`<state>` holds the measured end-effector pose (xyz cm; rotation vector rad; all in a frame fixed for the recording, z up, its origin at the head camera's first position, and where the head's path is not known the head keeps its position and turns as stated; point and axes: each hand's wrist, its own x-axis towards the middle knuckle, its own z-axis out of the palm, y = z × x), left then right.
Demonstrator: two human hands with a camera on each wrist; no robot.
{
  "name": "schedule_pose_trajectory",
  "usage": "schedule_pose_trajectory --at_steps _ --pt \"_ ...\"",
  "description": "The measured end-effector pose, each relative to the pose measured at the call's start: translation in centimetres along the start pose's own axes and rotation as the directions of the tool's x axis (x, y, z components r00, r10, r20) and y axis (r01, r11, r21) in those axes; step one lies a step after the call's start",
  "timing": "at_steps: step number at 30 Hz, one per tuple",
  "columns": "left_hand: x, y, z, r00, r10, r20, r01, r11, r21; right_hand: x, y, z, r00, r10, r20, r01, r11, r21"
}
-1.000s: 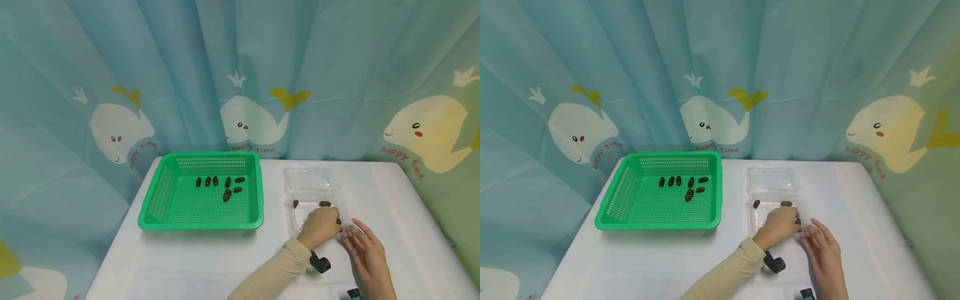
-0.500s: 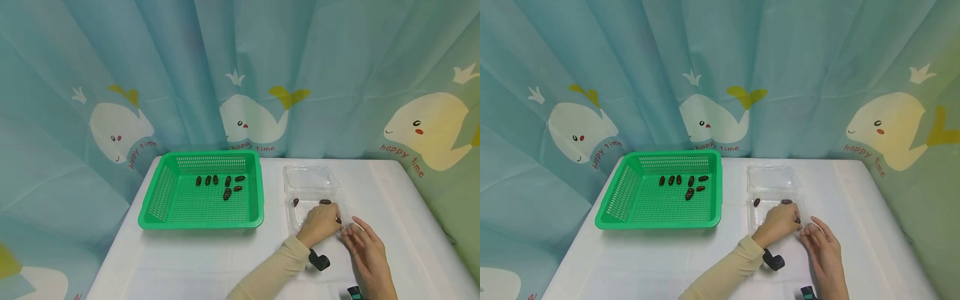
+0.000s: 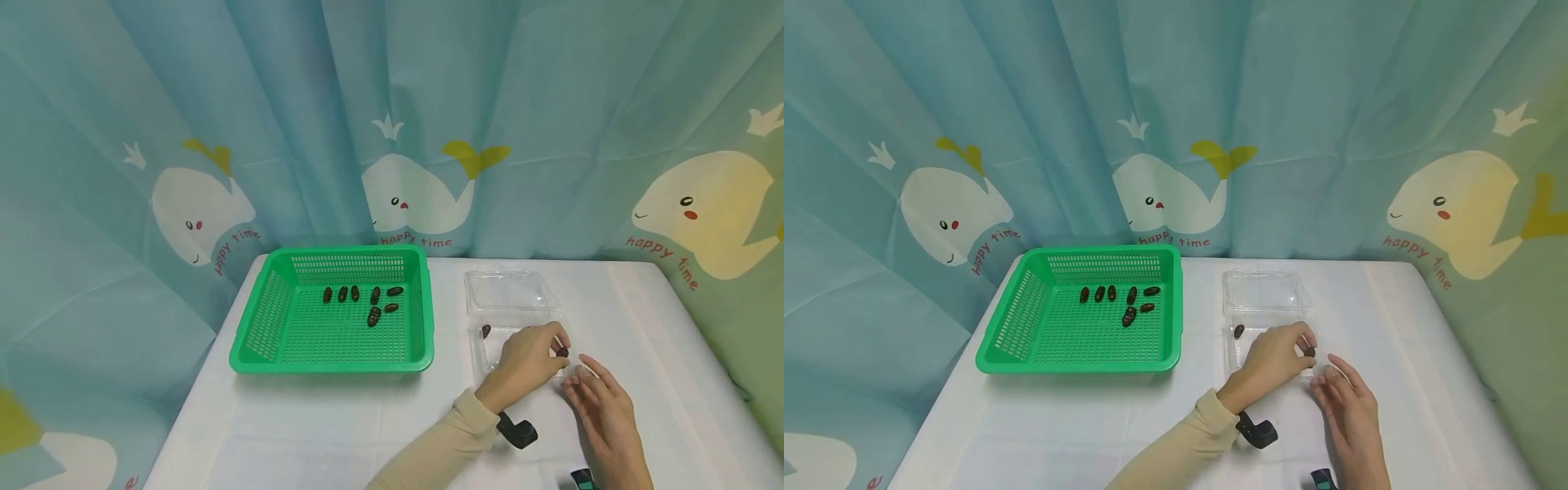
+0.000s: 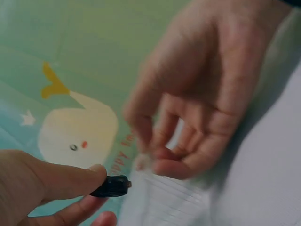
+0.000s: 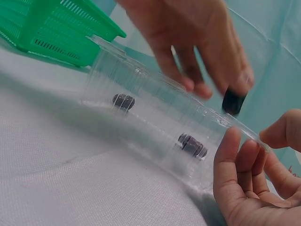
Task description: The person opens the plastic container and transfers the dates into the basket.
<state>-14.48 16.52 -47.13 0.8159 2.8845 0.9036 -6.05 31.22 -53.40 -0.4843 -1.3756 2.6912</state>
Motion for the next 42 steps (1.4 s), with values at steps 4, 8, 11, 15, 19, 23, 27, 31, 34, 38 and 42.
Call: schedule_pose_trajectory --at_steps 4,8,11,15,19,23,27,31,34,38,42 --pt "-0.8 0.4 -1.6 0.999 0.051 -0.013 -0.052 0.995 -0.080 0.0 0.0 -0.1 1.000 -0.012 0.017 0.012 1.000 0.013" --pt "-1.8 0.3 -3.5 0.993 0.119 -0.021 -0.120 0.974 -0.191 0.0 0.0 -0.2 1.000 -0.017 0.017 0.017 1.000 -0.010" --pt "-2.5 -0.1 -4.7 0.984 0.178 -0.007 -0.172 0.940 -0.293 0.0 0.0 -0.3 1.000 -0.013 0.015 0.013 1.000 -0.007" --pt "-3.3 -0.9 -6.0 0.972 0.236 0.013 -0.211 0.893 -0.397 0.0 0.1 -0.3 1.000 -0.004 0.006 0.004 1.000 -0.008" --pt "-3.8 -1.9 -7.2 0.964 0.264 0.028 -0.219 0.849 -0.481 0.0 0.1 -0.3 1.000 0.010 -0.021 -0.011 0.999 -0.034" --pt "-4.3 -3.4 -8.8 0.951 0.289 0.106 -0.171 0.784 -0.597 0.0 0.1 -0.3 0.998 0.030 -0.054 -0.032 0.998 -0.047" --pt "-4.9 -5.2 -10.6 0.942 0.290 0.168 -0.095 0.711 -0.697 0.1 0.0 -0.2 0.997 0.034 -0.068 -0.037 0.998 -0.043" --pt "-5.7 -6.7 -12.4 0.961 0.218 0.168 -0.025 0.676 -0.736 0.0 -0.1 -0.2 0.995 0.038 -0.090 -0.044 0.997 -0.060" --pt "-6.2 -7.7 -13.6 0.976 0.137 0.171 0.034 0.675 -0.737 0.0 -0.2 -0.2 0.994 0.043 -0.099 -0.050 0.996 -0.069" --pt "-6.9 -9.2 -15.3 0.980 0.067 0.186 0.088 0.693 -0.715 0.0 -0.2 -0.1 0.994 0.047 -0.098 -0.054 0.996 -0.068" --pt "-7.6 -11.1 -16.5 0.975 0.026 0.219 0.139 0.696 -0.704 0.1 -0.2 0.0 0.994 0.051 -0.093 -0.057 0.996 -0.067"
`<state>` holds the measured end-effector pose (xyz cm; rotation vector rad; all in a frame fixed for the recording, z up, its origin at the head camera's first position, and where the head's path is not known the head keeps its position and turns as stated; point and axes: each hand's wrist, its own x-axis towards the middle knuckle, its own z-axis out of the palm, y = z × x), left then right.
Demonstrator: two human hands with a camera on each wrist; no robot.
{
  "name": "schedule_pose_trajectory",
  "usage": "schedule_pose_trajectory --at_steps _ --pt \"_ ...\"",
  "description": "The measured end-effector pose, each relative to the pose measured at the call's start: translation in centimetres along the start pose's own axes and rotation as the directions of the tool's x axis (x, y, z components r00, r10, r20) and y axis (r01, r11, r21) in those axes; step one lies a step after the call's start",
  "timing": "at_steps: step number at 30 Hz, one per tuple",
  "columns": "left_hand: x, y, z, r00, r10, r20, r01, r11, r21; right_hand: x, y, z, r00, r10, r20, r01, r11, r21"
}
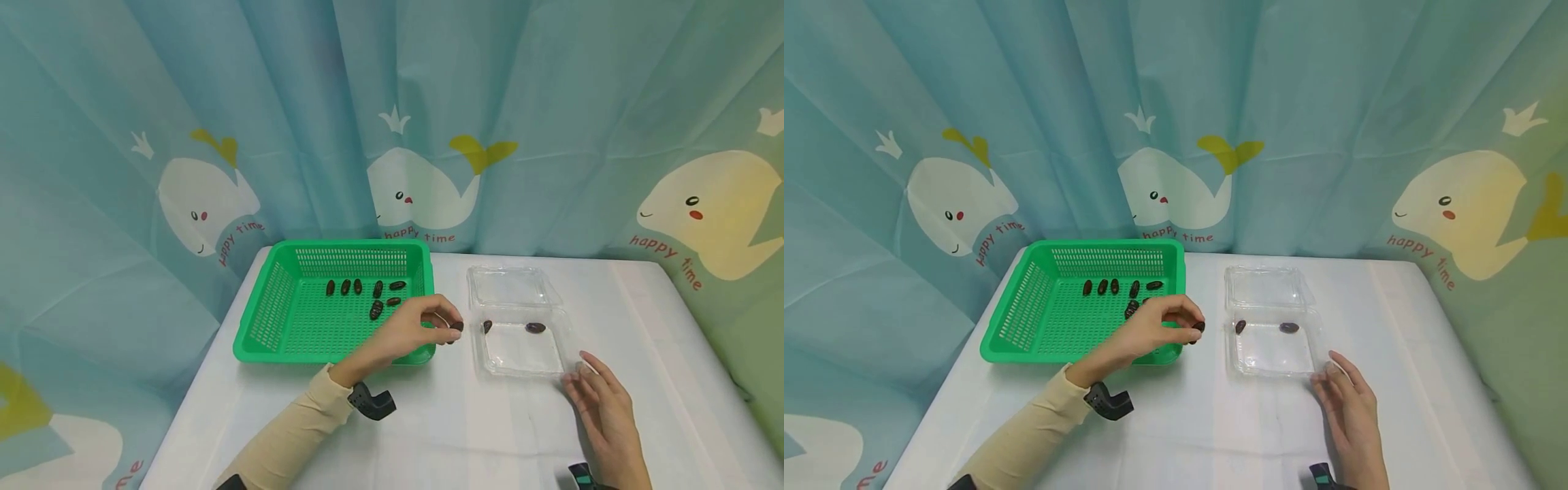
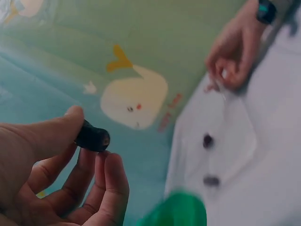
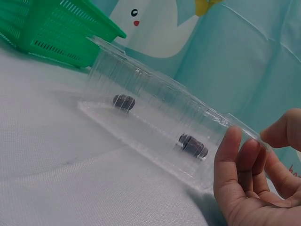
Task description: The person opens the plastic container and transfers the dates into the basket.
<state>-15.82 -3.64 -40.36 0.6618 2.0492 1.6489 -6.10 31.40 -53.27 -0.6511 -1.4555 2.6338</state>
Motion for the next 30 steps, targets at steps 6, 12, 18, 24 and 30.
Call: schedule_pose_trajectory --at_steps 6,12,18,24,30 --pt "-1.0 -0.4 -3.0 0.999 -0.050 0.004 0.050 0.998 0.033 0.1 -0.3 0.0 1.000 0.000 0.000 0.000 1.000 0.002" --pt "-1.7 -0.7 -6.2 0.997 -0.081 0.019 0.079 0.992 0.101 0.2 -0.4 0.1 1.000 0.007 0.007 -0.008 1.000 0.022" --pt "-1.8 -0.8 -9.9 0.982 -0.191 0.004 0.190 0.975 0.119 0.0 -0.3 0.2 1.000 0.008 -0.014 -0.007 1.000 0.018" --pt "-1.7 -1.3 -13.8 0.946 -0.298 -0.130 0.309 0.948 0.077 0.0 -0.3 0.4 0.999 0.008 -0.041 -0.008 1.000 -0.012" --pt "-1.7 -2.7 -17.5 0.888 -0.397 -0.231 0.414 0.910 0.030 0.0 -0.1 0.2 1.000 0.001 -0.006 -0.001 1.000 0.013"
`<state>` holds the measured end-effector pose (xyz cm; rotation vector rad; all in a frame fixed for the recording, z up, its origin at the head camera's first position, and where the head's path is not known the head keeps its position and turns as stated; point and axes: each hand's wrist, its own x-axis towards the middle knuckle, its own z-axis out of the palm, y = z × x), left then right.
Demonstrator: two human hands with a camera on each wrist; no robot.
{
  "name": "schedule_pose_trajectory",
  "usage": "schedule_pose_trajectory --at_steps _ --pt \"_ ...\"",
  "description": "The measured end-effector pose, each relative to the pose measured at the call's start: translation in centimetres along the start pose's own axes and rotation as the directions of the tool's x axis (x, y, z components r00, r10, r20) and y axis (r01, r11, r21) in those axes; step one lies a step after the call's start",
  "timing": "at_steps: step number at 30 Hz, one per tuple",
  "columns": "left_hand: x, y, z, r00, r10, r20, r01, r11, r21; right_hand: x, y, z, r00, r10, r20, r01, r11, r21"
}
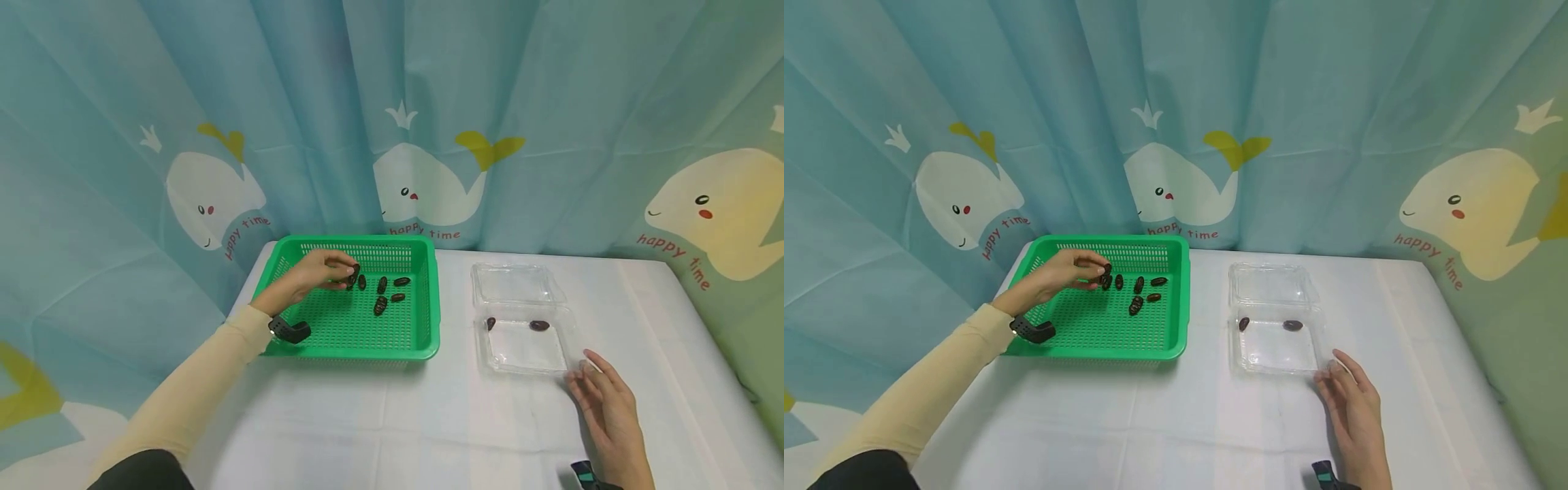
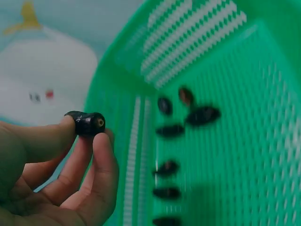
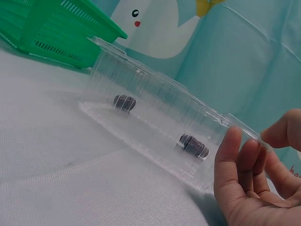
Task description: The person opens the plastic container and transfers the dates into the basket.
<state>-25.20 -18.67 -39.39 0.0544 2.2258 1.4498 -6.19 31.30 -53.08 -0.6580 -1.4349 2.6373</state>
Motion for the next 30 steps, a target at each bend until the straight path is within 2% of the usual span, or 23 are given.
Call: schedule_pose_trajectory --at_steps 6,13,17,22,30 --pt "1.3 -1.3 -2.2 0.993 -0.072 -0.096 0.074 0.997 0.017 0.0 0.0 -0.1 1.000 0.001 -0.002 -0.001 1.000 0.005" --pt "2.1 -2.1 -3.0 0.979 -0.130 -0.156 0.143 0.987 0.075 -0.1 0.3 0.0 0.999 -0.001 -0.055 -0.002 0.998 -0.065" --pt "2.5 -2.8 -3.5 0.974 -0.151 -0.168 0.172 0.978 0.118 0.0 0.4 0.1 0.999 -0.010 -0.036 0.008 0.998 -0.060" --pt "2.9 -4.0 -3.9 0.972 -0.156 -0.175 0.181 0.973 0.140 -0.1 0.3 0.1 1.000 -0.023 0.009 0.023 1.000 -0.017" --pt "3.3 -5.4 -4.1 0.969 -0.143 -0.203 0.177 0.972 0.158 0.0 0.3 0.1 1.000 -0.019 0.003 0.019 0.999 -0.026"
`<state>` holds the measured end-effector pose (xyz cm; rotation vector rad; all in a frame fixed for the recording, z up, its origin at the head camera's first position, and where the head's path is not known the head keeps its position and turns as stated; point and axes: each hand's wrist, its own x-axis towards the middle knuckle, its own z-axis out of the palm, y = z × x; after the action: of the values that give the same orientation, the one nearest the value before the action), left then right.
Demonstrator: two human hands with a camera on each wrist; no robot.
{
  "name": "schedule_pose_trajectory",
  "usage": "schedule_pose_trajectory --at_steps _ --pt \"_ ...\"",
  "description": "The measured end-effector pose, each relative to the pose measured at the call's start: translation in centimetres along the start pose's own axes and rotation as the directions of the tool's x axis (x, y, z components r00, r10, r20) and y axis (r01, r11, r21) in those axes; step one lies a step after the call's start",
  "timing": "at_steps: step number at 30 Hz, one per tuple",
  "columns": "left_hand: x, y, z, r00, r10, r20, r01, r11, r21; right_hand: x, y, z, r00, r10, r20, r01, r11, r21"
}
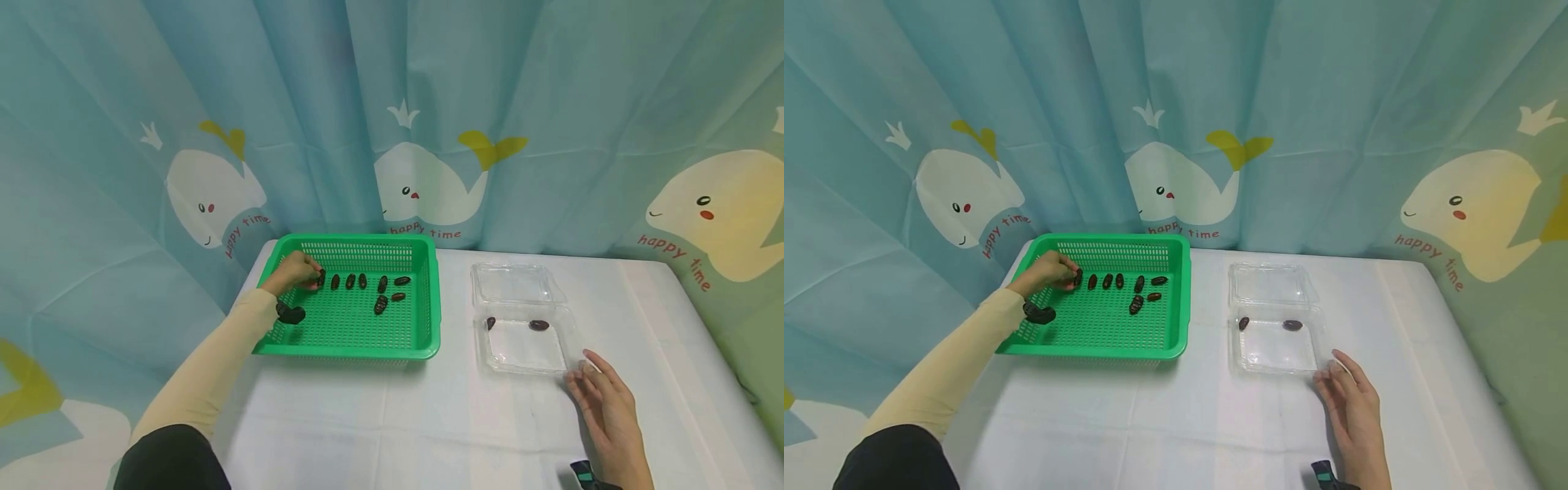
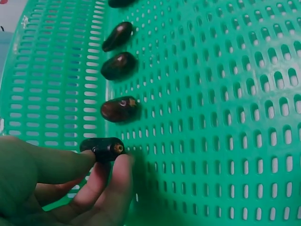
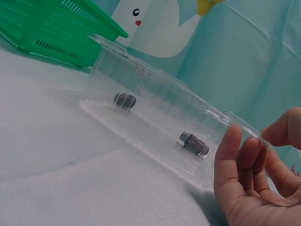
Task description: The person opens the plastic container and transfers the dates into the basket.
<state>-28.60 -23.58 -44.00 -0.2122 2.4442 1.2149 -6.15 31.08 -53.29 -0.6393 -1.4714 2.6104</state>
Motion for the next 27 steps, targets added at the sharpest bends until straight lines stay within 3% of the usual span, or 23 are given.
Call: schedule_pose_trajectory --at_steps 7,13,20,27 --pt "0.2 -0.4 0.4 1.000 0.021 -0.018 -0.020 0.999 0.033 0.0 0.1 0.2 0.998 0.015 -0.060 -0.019 0.998 -0.065" --pt "0.4 -0.1 0.8 0.999 0.014 -0.040 -0.012 0.999 0.049 0.0 -0.2 0.2 0.999 0.025 -0.030 -0.025 0.999 -0.022" --pt "0.5 -0.2 1.1 0.993 0.074 -0.095 -0.060 0.988 0.144 0.0 -0.2 0.1 1.000 0.019 -0.016 -0.019 1.000 -0.007" --pt "0.7 -0.6 1.5 0.990 0.081 -0.115 -0.055 0.976 0.213 0.0 -0.1 0.2 1.000 0.003 -0.015 -0.003 0.999 -0.032"
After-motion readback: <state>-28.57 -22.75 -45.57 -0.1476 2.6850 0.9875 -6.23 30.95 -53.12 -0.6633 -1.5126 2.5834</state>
